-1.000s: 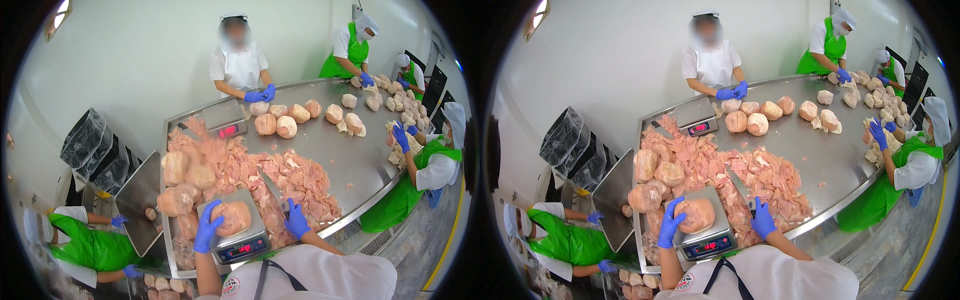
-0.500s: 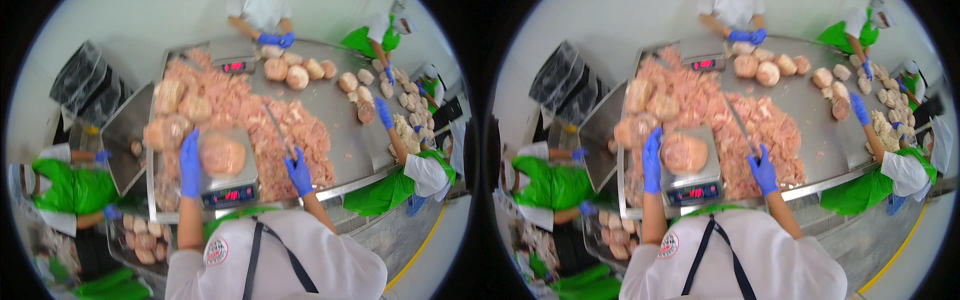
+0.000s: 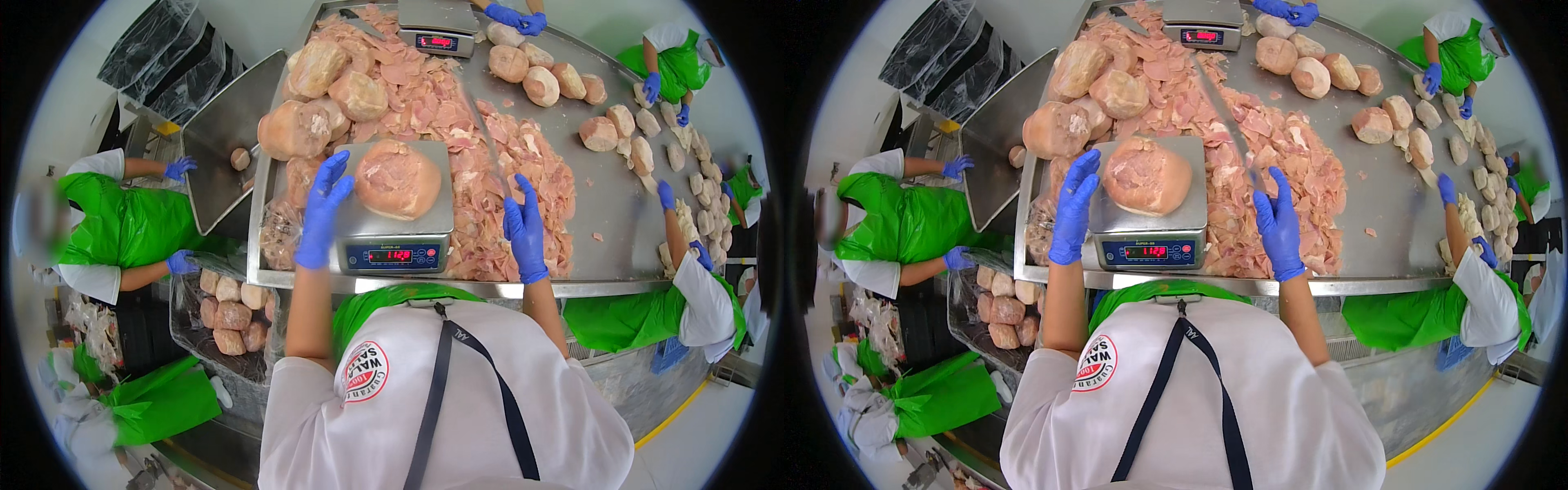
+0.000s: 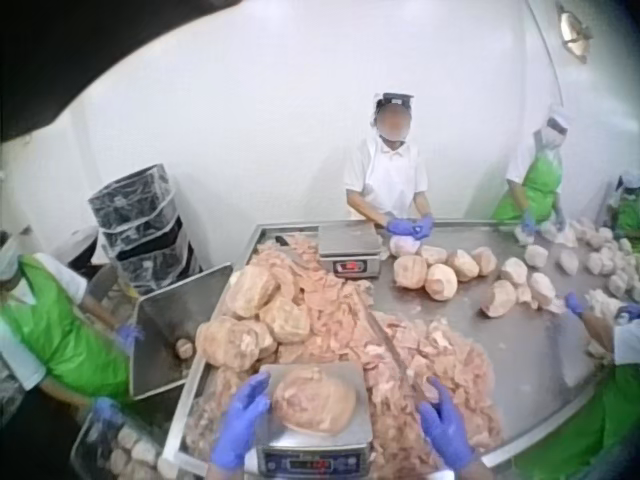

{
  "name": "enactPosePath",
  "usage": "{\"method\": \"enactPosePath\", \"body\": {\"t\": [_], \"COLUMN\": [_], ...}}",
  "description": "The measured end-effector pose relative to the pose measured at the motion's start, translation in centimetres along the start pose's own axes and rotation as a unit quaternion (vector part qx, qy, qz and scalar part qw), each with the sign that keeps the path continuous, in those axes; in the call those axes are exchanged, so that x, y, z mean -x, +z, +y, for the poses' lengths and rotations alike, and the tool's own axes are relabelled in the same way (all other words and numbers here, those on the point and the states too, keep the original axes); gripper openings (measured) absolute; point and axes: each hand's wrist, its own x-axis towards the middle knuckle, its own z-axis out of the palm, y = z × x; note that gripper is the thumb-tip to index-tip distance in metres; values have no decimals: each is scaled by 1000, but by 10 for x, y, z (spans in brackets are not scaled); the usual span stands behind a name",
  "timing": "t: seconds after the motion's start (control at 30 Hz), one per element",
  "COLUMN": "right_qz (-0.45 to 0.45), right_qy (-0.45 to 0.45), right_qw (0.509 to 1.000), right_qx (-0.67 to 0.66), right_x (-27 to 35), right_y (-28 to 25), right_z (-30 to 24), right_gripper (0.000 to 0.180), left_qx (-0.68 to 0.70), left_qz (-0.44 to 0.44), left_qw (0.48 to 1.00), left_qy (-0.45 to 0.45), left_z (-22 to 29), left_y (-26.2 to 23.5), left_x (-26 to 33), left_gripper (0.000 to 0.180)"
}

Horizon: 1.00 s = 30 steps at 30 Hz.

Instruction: The person trims fat from raw meat portions using a knife while weighing each piece on a digital scale. Trimmed fat is placed on the table, and finished portions are moved aside. Other workers in the background perform similar trimming tasks.

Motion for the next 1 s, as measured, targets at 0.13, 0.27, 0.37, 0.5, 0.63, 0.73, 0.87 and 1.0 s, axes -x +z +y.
{"method": "enactPosePath", "body": {"t": [0.13, 0.27, 0.37, 0.5, 0.63, 0.73, 0.87, 1.0], "right_qz": [16, 27, -21, -78, -172, -209, -223, -266], "right_qy": [40, -22, -36, -72, -113, -157, -196, -182], "right_qw": [989, 991, 991, 994, 951, 912, 880, 861], "right_qx": [-145, -128, -125, 41, 231, 317, 370, 394], "right_x": [-2, -15, -20, -23, -22, -27, -39, -63], "right_y": [9, 14, 14, 11, 5, 3, 8, 17], "right_z": [-13, 2, -10, -24, -56, -59, -66, -63], "right_gripper": [55, 53, 51, 62, 79, 85, 84, 85], "left_qx": [-50, -111, -145, -99, -117, -182, -159, -182], "left_qz": [49, 53, -32, -91, -125, -157, -207, -238], "left_qw": [998, 991, 987, 991, 985, 970, 958, 942], "left_qy": [6, 55, 69, 13, 34, 36, 117, 150], "left_z": [-10, -30, -30, -1, -14, -23, -27, -18], "left_y": [27, 56, 41, 36, 43, 36, 32, 33], "left_x": [5, -4, -31, -56, -64, -76, -81, -86], "left_gripper": [76, 84, 84, 88, 76, 70, 64, 65]}}
